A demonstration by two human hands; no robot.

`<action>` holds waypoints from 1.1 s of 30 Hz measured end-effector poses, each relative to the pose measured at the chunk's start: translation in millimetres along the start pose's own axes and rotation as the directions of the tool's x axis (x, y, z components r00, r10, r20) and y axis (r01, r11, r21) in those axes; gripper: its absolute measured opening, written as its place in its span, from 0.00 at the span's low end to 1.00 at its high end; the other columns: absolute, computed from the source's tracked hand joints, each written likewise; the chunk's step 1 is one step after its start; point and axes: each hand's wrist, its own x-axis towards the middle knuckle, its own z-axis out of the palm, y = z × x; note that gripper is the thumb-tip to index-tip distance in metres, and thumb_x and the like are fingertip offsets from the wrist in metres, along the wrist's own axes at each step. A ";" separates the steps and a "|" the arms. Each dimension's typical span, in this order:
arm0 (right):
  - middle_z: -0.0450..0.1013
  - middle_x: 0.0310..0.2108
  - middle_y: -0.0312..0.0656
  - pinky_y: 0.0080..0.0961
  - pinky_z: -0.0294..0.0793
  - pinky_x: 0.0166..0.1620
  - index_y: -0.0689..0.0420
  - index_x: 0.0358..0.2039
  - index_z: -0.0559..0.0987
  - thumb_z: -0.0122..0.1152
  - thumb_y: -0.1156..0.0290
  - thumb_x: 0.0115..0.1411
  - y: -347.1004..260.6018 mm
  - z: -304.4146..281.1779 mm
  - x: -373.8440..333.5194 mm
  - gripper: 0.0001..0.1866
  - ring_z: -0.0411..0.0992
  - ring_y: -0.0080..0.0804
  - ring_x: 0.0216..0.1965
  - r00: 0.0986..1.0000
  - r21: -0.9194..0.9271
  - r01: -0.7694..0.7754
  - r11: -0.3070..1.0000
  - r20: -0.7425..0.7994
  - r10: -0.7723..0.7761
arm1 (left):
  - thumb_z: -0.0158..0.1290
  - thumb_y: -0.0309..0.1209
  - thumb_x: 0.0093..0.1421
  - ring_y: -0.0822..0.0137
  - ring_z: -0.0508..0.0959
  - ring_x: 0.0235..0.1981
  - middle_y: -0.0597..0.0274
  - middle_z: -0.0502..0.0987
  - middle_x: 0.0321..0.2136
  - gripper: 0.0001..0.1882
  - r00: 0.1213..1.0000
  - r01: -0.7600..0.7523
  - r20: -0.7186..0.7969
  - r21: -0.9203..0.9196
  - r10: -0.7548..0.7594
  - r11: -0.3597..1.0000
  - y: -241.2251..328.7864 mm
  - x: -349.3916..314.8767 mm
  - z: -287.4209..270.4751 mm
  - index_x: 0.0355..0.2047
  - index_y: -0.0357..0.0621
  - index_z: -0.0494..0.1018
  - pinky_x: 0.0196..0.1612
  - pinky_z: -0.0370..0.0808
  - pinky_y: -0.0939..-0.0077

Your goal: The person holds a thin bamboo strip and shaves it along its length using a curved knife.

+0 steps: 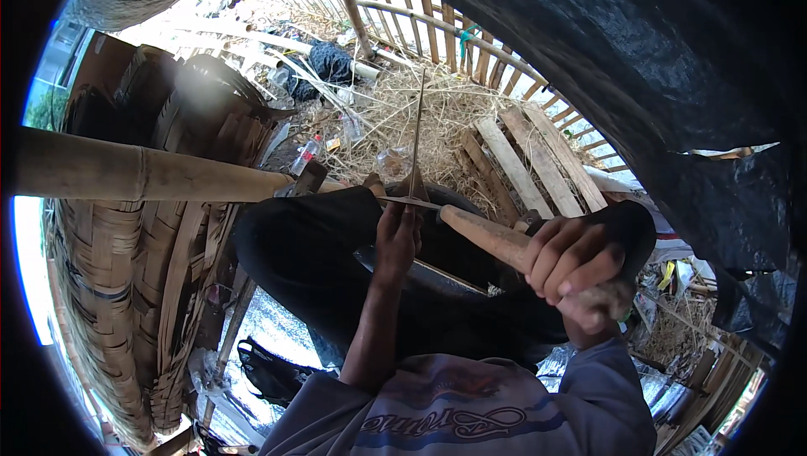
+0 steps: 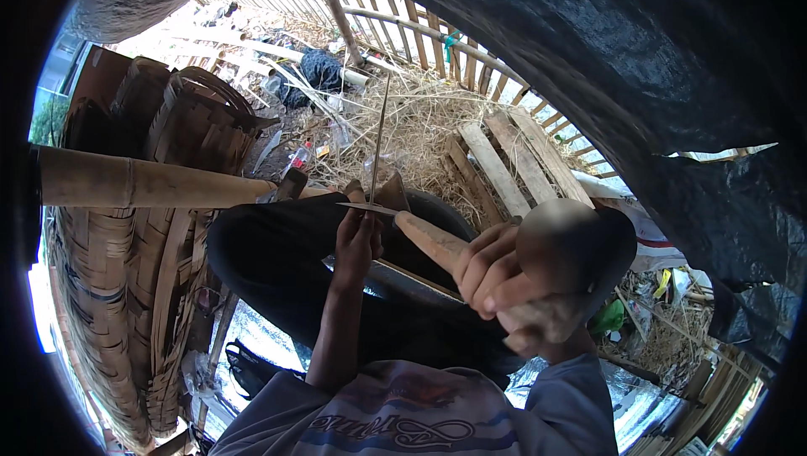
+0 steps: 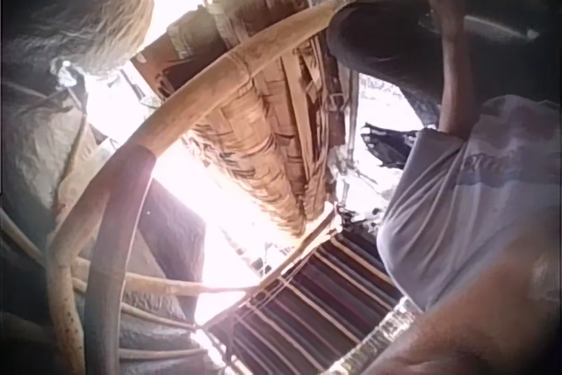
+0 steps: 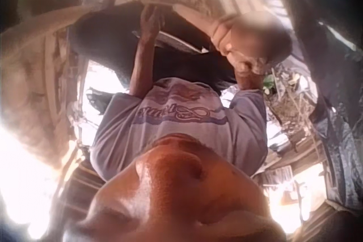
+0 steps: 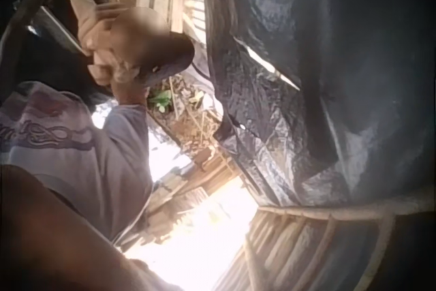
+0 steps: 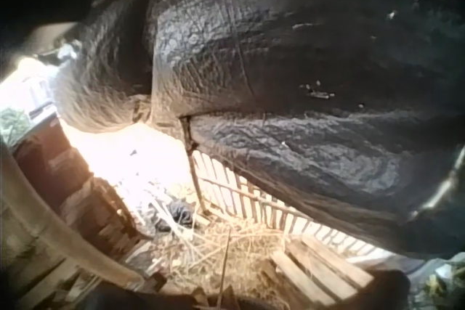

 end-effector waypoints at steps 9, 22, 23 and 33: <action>0.64 0.16 0.32 0.22 0.74 0.26 0.57 0.19 0.71 0.65 0.68 0.53 4.5 43.4 -12.6 0.12 0.69 0.25 0.19 0.926 -0.188 0.100 0.977 0.378 -0.022 | 0.41 0.32 0.70 0.84 0.54 0.12 0.76 0.58 0.16 0.08 0.995 0.100 0.001 -0.180 -0.102 0.978 16.1 0.9 -5.8 0.34 0.47 0.68 0.12 0.48 0.86; 0.65 0.17 0.33 0.23 0.74 0.28 0.57 0.19 0.72 0.62 0.70 0.53 10.5 41.1 -25.2 0.11 0.69 0.25 0.20 0.884 -0.227 0.173 0.959 0.465 -0.050 | 0.40 0.33 0.70 0.86 0.53 0.14 0.78 0.56 0.18 0.12 1.000 0.001 0.026 -0.249 0.006 0.969 21.1 -3.8 2.2 0.29 0.47 0.66 0.15 0.48 0.87; 0.65 0.18 0.33 0.24 0.74 0.28 0.57 0.19 0.72 0.62 0.71 0.54 8.6 39.0 -22.8 0.10 0.69 0.26 0.20 0.895 -0.212 0.147 0.966 0.444 -0.039 | 0.40 0.33 0.70 0.86 0.53 0.14 0.78 0.56 0.18 0.12 1.000 0.001 0.027 -0.249 0.005 0.969 23.7 -5.2 5.2 0.29 0.47 0.66 0.15 0.48 0.87; 0.66 0.18 0.34 0.24 0.74 0.27 0.58 0.19 0.72 0.65 0.68 0.55 5.1 40.2 -23.8 0.13 0.70 0.26 0.20 0.894 -0.194 0.153 0.969 0.445 -0.052 | 0.40 0.43 0.70 0.86 0.51 0.10 0.78 0.55 0.14 0.15 1.000 -0.003 -0.022 -0.139 0.000 0.990 15.0 -2.5 -3.0 0.28 0.52 0.62 0.10 0.44 0.87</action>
